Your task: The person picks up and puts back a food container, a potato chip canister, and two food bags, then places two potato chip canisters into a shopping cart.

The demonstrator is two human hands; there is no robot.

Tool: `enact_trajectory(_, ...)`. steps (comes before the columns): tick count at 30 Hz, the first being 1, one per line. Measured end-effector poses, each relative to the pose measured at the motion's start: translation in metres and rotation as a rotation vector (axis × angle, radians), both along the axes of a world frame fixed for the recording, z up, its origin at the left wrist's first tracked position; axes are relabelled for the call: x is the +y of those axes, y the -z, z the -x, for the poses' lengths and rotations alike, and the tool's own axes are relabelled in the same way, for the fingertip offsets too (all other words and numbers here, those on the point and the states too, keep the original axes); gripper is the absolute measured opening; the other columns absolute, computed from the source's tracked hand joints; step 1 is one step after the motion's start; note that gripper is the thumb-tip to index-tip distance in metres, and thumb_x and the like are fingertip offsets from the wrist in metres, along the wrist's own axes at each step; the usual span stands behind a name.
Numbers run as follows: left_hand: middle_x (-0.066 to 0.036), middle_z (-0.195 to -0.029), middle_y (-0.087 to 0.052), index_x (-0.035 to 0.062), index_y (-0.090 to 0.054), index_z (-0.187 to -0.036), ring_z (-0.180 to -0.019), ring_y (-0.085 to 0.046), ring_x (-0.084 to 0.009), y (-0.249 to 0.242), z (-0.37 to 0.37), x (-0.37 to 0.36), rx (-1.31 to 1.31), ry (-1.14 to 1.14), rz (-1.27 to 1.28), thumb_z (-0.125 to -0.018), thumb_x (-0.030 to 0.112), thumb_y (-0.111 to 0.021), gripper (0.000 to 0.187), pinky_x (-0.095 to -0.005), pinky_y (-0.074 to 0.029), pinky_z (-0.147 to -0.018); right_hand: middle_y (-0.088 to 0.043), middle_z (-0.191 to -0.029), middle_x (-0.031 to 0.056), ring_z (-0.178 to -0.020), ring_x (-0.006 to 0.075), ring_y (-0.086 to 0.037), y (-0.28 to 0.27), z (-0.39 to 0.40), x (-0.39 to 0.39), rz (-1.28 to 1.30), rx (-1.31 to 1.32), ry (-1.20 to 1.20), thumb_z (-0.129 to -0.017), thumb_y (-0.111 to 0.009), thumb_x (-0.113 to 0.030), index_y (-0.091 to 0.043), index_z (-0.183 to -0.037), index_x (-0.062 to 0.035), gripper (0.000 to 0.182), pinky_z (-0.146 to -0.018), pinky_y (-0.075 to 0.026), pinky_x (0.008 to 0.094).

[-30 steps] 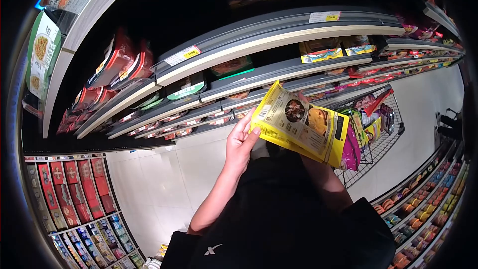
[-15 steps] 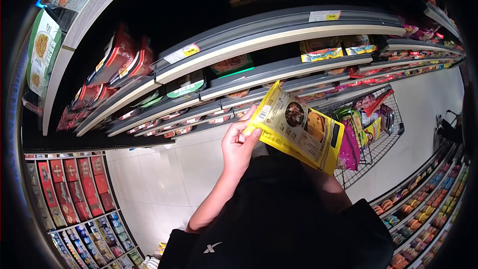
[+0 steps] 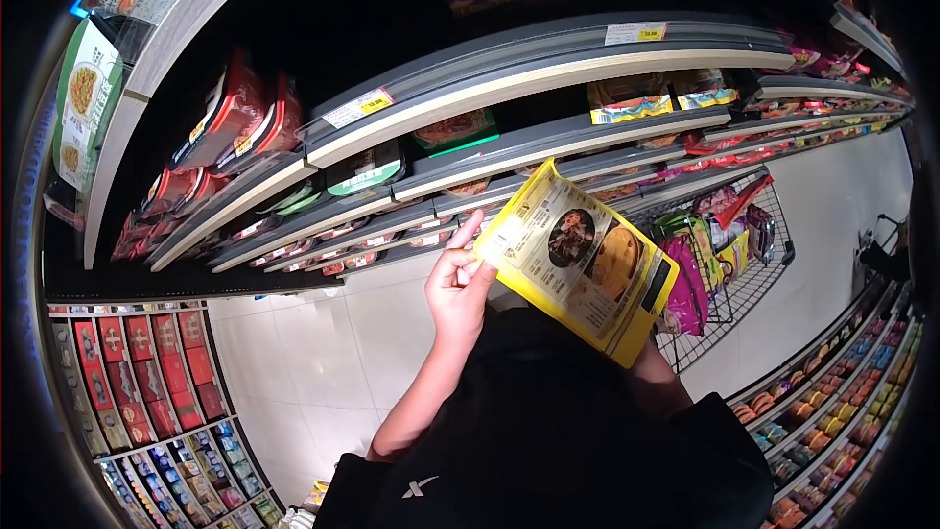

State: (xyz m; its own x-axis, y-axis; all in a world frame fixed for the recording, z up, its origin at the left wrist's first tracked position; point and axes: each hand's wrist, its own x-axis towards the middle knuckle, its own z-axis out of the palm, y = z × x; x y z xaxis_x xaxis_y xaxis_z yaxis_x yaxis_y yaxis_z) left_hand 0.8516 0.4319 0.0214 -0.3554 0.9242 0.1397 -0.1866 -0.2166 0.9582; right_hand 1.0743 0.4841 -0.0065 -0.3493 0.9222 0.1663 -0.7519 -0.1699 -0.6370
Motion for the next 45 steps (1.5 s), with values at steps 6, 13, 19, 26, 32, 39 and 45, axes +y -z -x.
enact_trajectory(6,-0.022,-0.173,-0.030,0.0076,-0.053,-0.108,-0.146,-0.051,-0.0251,-0.011,0.003,-0.010,-0.255,0.060,0.194,-0.111,0.023,-0.059,0.017,-0.0360,-0.052,-0.108,-0.066,-0.130,0.0206,-0.119,0.0277,-0.068,-0.015,0.009,-0.009,-0.048,-0.107,0.087,-0.108,-0.061,-0.028,-0.060,-0.128,-0.0028,0.032,-0.098,-0.059,0.0373)
enact_trajectory(13,-0.022,-0.172,-0.032,0.0057,-0.051,-0.104,-0.137,-0.054,-0.0161,-0.010,-0.007,-0.014,-0.144,-0.100,0.193,-0.110,0.013,-0.059,0.012,-0.0334,-0.049,-0.109,-0.067,-0.129,0.0206,-0.118,0.0276,-0.068,-0.026,0.011,-0.011,-0.080,-0.219,0.149,-0.108,-0.060,-0.028,-0.060,-0.128,-0.0027,0.032,-0.098,-0.060,0.0367)
enact_trajectory(19,-0.026,-0.168,-0.039,0.0064,-0.050,-0.096,-0.126,-0.059,-0.0116,-0.009,0.000,-0.016,-0.139,-0.103,0.181,-0.106,0.007,-0.065,0.018,-0.0293,-0.049,-0.102,-0.070,-0.120,0.0189,-0.113,0.0245,-0.069,0.017,-0.011,0.036,-0.351,-0.465,-0.047,-0.110,-0.055,-0.033,-0.056,-0.131,-0.0025,0.038,-0.091,-0.060,0.0340)
enact_trajectory(26,-0.025,-0.163,-0.046,0.0072,-0.050,-0.088,-0.109,-0.064,-0.0039,-0.009,0.001,-0.019,0.001,0.037,0.199,-0.103,0.003,-0.068,0.024,-0.0195,-0.049,-0.080,-0.066,-0.130,0.0114,-0.117,0.0185,-0.063,-0.016,-0.030,0.070,0.045,-0.438,-0.330,-0.107,-0.055,-0.034,-0.042,-0.150,-0.0038,0.054,-0.098,-0.049,0.0322)
enact_trajectory(32,-0.021,-0.166,-0.039,0.0021,-0.063,-0.103,-0.115,-0.065,-0.0086,-0.033,-0.012,-0.020,0.066,0.182,0.194,-0.102,-0.001,-0.067,0.005,-0.0205,-0.053,-0.076,-0.068,-0.123,0.0048,-0.114,0.0138,-0.063,-0.037,-0.018,0.069,0.104,-0.694,-0.346,-0.091,-0.067,0.001,-0.072,-0.123,-0.0056,0.034,-0.101,-0.050,0.0296)
enact_trajectory(39,-0.011,-0.163,-0.043,0.0055,-0.071,-0.136,-0.130,-0.060,-0.0151,-0.037,-0.003,-0.016,0.442,0.268,0.287,-0.101,0.004,-0.070,0.035,-0.0220,-0.054,-0.077,-0.070,-0.129,0.0054,-0.119,0.0161,-0.065,-0.036,-0.020,0.072,0.127,-0.760,-0.488,-0.092,-0.064,0.009,-0.071,-0.130,-0.0073,0.042,-0.105,-0.052,0.0320)
enact_trajectory(45,-0.013,-0.161,-0.046,0.0035,-0.073,-0.131,-0.141,-0.052,-0.0229,-0.041,-0.004,-0.016,0.355,0.329,0.334,-0.100,0.005,-0.071,0.032,-0.0323,-0.047,-0.103,-0.070,-0.132,0.0091,-0.122,0.0201,-0.065,-0.025,-0.019,0.090,-0.270,-0.768,-0.555,-0.091,-0.067,0.009,-0.074,-0.121,-0.0031,0.032,-0.108,-0.051,0.0346)
